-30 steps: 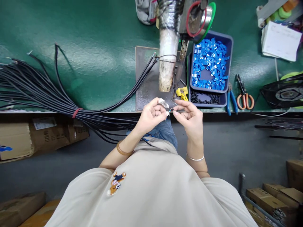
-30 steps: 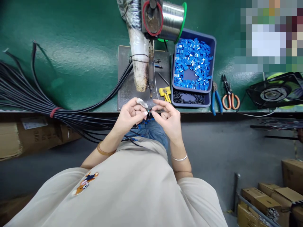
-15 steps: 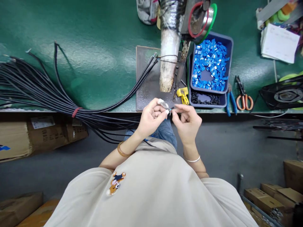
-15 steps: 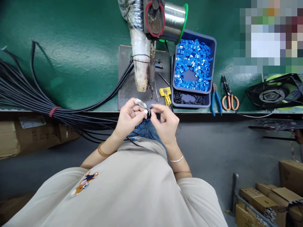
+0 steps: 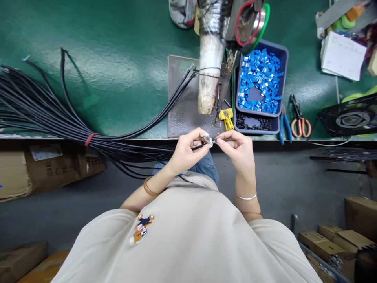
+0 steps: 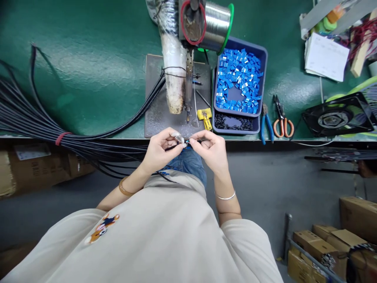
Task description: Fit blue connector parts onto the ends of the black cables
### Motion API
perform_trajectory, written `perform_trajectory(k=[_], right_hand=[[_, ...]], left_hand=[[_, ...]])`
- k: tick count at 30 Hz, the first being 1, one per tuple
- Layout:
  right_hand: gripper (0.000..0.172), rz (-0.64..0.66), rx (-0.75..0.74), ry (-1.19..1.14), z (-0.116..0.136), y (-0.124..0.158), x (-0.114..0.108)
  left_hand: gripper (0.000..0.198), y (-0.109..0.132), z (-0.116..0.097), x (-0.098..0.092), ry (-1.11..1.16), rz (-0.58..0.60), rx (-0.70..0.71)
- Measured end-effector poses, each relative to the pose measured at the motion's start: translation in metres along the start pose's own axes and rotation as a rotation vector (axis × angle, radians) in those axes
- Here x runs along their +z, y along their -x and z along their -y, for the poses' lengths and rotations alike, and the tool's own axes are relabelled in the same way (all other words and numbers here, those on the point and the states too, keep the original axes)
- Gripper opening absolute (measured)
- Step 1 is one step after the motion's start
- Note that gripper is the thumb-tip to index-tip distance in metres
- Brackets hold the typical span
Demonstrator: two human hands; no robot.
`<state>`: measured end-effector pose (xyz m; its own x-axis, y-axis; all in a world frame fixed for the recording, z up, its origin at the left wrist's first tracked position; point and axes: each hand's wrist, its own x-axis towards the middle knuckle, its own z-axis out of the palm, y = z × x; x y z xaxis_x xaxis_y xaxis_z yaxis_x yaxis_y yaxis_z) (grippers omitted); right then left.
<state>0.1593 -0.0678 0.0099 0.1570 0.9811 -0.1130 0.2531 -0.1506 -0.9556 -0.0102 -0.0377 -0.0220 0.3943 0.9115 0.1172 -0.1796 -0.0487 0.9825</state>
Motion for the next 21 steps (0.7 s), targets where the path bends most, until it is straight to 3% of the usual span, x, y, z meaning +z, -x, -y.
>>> perform_trajectory(k=[3, 7, 9, 11, 13, 15, 16, 17, 19, 21], right_hand=[[0.016, 0.076, 0.023, 0.011, 0.001, -0.001, 0.002], [0.012, 0.048, -0.106, 0.171, 0.009, 0.004, -0.001], [0.01, -0.029, -0.188, 0.189, 0.017, 0.01, -0.011], [0.012, -0.099, -0.258, 0.144, 0.027, 0.016, -0.027], [0.02, -0.088, -0.27, 0.154, 0.036, 0.02, -0.047], [0.021, 0.02, -0.172, 0.287, 0.041, 0.017, -0.069], [0.017, 0.07, -0.112, 0.383, 0.042, 0.013, -0.08], [0.013, 0.059, -0.08, 0.483, 0.04, 0.006, -0.089], [0.013, -0.096, -0.118, 0.716, 0.032, -0.013, -0.103], [0.012, -0.337, -0.192, 0.94, 0.021, -0.036, -0.111]], left_hand=[[0.01, 0.001, 0.001, 0.0, -0.015, 0.017, -0.014], [0.02, -0.002, -0.001, -0.009, 0.147, 0.081, -0.16], [0.025, -0.009, -0.004, -0.019, 0.221, 0.269, -0.252], [0.025, -0.018, -0.01, -0.029, 0.216, 0.59, -0.307], [0.021, -0.025, -0.02, -0.035, 0.135, 0.92, -0.258], [0.016, -0.026, -0.031, -0.033, -0.042, 1.134, -0.101], [0.015, -0.023, -0.036, -0.029, -0.182, 1.17, 0.005], [0.017, -0.018, -0.039, -0.024, -0.362, 1.133, 0.1], [0.023, -0.004, -0.04, -0.011, -0.753, 0.93, 0.213], [0.028, 0.009, -0.033, 0.0, -0.984, 0.779, 0.235]])
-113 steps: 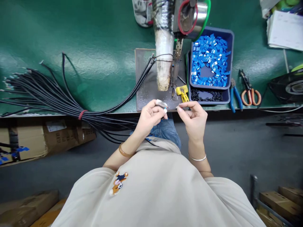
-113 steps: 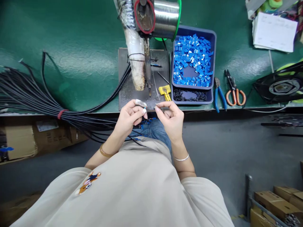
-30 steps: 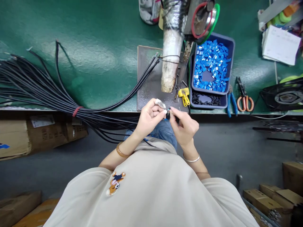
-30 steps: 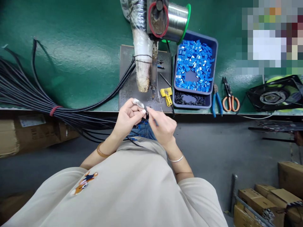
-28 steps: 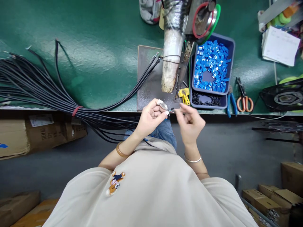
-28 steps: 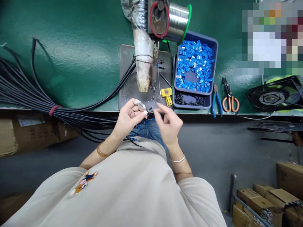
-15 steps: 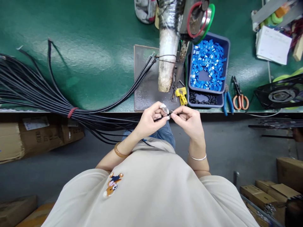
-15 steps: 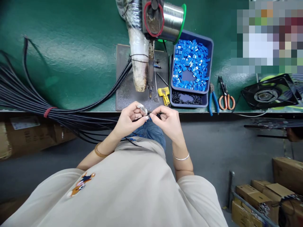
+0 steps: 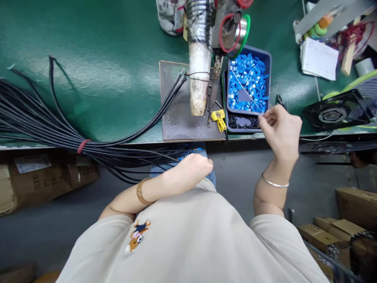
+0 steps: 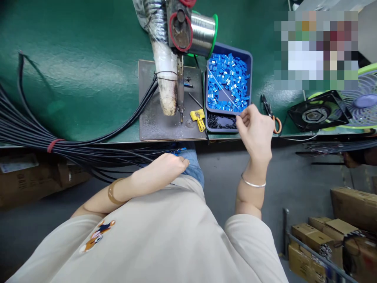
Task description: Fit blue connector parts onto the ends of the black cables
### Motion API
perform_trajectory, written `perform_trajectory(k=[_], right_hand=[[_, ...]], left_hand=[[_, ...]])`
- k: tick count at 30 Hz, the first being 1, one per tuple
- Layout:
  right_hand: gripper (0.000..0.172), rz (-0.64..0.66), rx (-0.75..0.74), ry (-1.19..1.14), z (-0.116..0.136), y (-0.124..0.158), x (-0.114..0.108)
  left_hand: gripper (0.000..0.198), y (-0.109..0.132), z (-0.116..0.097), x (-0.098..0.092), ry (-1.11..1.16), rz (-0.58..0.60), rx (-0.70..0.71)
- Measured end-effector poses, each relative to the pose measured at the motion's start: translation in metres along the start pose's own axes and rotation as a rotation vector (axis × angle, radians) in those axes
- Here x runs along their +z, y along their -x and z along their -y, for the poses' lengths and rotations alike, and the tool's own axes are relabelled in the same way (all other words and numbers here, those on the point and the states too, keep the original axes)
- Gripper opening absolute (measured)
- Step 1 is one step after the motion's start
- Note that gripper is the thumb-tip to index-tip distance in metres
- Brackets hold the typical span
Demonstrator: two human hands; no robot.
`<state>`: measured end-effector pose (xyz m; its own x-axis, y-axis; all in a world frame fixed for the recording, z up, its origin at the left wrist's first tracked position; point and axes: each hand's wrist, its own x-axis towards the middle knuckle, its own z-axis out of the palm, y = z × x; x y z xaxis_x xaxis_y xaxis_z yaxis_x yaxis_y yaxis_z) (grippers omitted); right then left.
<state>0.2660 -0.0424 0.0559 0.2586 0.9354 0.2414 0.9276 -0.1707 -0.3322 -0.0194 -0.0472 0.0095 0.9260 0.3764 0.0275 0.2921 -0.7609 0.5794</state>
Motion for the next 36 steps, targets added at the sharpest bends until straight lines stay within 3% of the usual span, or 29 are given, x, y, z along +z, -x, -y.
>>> perform_trajectory(k=[1, 3, 6, 8, 10, 13, 17, 23, 27, 29, 32, 36], right_hand=[[0.01, -0.053, 0.004, 0.053, -0.005, -0.01, 0.008], [0.011, -0.106, 0.034, 0.115, -0.011, -0.027, 0.023], [0.013, -0.065, 0.017, 0.15, -0.013, -0.045, 0.039], [0.014, -0.031, -0.018, 0.15, -0.011, -0.054, 0.046], [0.016, 0.006, -0.018, 0.151, -0.01, -0.061, 0.05], [0.019, 0.074, 0.001, 0.178, -0.006, -0.074, 0.054], [0.023, 0.092, 0.006, 0.239, 0.001, -0.083, 0.055], [0.016, -0.038, -0.049, 0.112, 0.003, -0.079, 0.048], [0.017, -0.034, 0.055, -0.147, -0.005, -0.077, 0.048], [0.019, -0.101, 0.069, -0.294, -0.01, -0.075, 0.05], [0.022, -0.214, -0.034, -0.543, -0.011, -0.067, 0.05], [0.02, -0.215, -0.115, -0.836, 0.01, -0.038, 0.043]], left_hand=[[0.028, -0.001, -0.002, 0.008, -0.027, -0.049, -0.053], [0.02, -0.003, 0.0, 0.021, 0.073, -0.291, -0.167], [0.011, -0.005, 0.009, 0.028, 0.591, -0.779, -0.355], [0.016, -0.004, 0.015, 0.025, 0.997, -0.941, -0.437], [0.025, -0.002, 0.019, 0.019, 1.284, -0.951, -0.449], [0.038, 0.0, 0.023, 0.01, 1.491, -0.835, -0.428], [0.027, -0.002, 0.028, 0.005, 1.576, -0.72, -0.379], [0.027, -0.008, 0.029, 0.0, 1.567, -0.648, -0.404], [0.028, -0.011, 0.028, 0.0, 1.548, -0.648, -0.42], [0.027, -0.012, 0.027, 0.0, 1.54, -0.646, -0.434], [0.025, -0.013, 0.026, 0.001, 1.519, -0.66, -0.46], [0.022, -0.017, 0.025, 0.0, 1.491, -0.715, -0.452]])
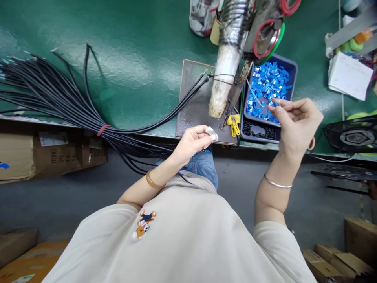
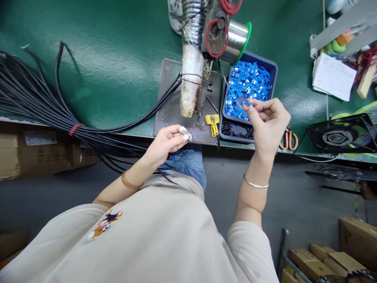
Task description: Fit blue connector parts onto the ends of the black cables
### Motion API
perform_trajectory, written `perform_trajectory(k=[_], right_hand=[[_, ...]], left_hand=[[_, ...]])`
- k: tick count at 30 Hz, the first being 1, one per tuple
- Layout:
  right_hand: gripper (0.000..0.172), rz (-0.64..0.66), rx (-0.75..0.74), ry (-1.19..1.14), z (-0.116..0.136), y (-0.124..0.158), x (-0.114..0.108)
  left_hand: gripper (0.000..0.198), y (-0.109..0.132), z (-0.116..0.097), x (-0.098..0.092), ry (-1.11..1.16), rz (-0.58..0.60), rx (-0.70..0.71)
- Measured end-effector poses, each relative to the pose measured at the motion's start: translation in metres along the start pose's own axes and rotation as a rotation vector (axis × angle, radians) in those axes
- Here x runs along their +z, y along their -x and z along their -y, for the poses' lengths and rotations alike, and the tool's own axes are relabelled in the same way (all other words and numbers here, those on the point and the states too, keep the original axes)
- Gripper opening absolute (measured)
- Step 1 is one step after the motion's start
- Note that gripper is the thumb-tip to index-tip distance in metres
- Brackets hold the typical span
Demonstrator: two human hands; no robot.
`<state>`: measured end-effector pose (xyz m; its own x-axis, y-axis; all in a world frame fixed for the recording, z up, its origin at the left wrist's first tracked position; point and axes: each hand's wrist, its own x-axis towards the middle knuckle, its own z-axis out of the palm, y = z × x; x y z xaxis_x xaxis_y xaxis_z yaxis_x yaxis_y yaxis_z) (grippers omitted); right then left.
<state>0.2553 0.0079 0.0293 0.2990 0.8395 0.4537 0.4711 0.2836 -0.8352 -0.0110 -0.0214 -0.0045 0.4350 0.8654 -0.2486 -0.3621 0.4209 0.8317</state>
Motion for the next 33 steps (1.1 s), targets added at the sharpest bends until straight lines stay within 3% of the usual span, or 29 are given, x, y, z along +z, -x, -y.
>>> perform_trajectory(k=[6, 11, 15, 17, 24, 33], right_hand=[[0.015, 0.076, 0.088, 0.014, 0.048, 0.062, 0.026], [0.011, 0.034, -0.015, 0.15, 0.054, 0.093, 0.044], [0.013, -0.025, -0.285, 0.285, 0.049, 0.1, 0.052], [0.017, -0.024, -0.336, 0.281, 0.047, 0.103, 0.055], [0.01, 0.016, -0.14, 0.063, 0.042, 0.114, 0.061], [0.01, 0.125, -0.131, 0.044, 0.038, 0.112, 0.063]], left_hand=[[0.018, -0.005, 0.0, 0.007, -0.061, -0.001, 0.086], [0.018, -0.009, 0.004, 0.008, -0.1, 0.006, 0.089], [0.02, -0.011, 0.002, 0.01, -0.05, 0.018, 0.067], [0.02, -0.011, 0.0, 0.012, -0.016, 0.021, 0.087], [0.011, -0.011, 0.0, 0.012, -0.034, 0.046, 0.106], [0.017, -0.015, 0.0, 0.011, -0.086, 0.013, 0.13]])
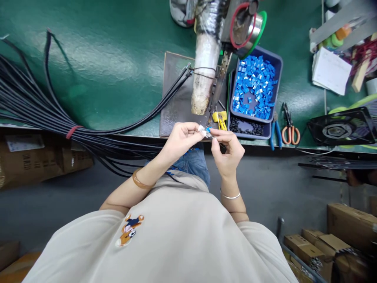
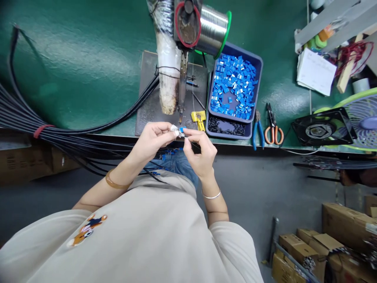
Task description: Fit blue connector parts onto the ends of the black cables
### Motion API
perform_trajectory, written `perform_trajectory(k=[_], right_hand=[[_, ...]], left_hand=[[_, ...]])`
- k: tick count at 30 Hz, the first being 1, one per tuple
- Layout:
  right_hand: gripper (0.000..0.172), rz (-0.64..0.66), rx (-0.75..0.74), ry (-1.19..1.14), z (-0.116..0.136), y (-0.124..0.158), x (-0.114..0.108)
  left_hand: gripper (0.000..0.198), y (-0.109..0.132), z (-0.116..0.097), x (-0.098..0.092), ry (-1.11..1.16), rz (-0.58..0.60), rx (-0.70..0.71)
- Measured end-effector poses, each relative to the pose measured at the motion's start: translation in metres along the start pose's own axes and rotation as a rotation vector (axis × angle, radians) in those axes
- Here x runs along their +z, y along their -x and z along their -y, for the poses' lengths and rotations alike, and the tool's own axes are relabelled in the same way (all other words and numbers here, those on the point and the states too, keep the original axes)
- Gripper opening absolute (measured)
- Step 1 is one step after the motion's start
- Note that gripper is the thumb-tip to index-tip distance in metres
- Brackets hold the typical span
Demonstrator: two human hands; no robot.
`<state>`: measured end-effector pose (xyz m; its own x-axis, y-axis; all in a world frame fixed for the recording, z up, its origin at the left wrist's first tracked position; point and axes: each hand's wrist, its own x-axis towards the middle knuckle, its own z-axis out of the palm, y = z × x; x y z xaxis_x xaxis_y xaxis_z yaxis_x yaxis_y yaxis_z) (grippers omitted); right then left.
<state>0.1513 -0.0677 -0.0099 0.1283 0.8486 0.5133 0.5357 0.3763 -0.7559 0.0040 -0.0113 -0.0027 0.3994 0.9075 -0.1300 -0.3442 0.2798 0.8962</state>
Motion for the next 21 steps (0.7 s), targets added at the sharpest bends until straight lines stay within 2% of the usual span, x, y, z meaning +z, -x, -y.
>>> perform_trajectory(k=[12, 21], right_hand=[[0.018, 0.009, -0.247, 0.188, -0.005, -0.011, -0.002], [0.016, 0.05, -0.288, 0.25, -0.006, -0.02, -0.006]], left_hand=[[0.014, -0.006, -0.003, 0.004, 0.023, -0.059, -0.022], [0.013, -0.013, -0.005, 0.004, 0.029, -0.078, 0.002]])
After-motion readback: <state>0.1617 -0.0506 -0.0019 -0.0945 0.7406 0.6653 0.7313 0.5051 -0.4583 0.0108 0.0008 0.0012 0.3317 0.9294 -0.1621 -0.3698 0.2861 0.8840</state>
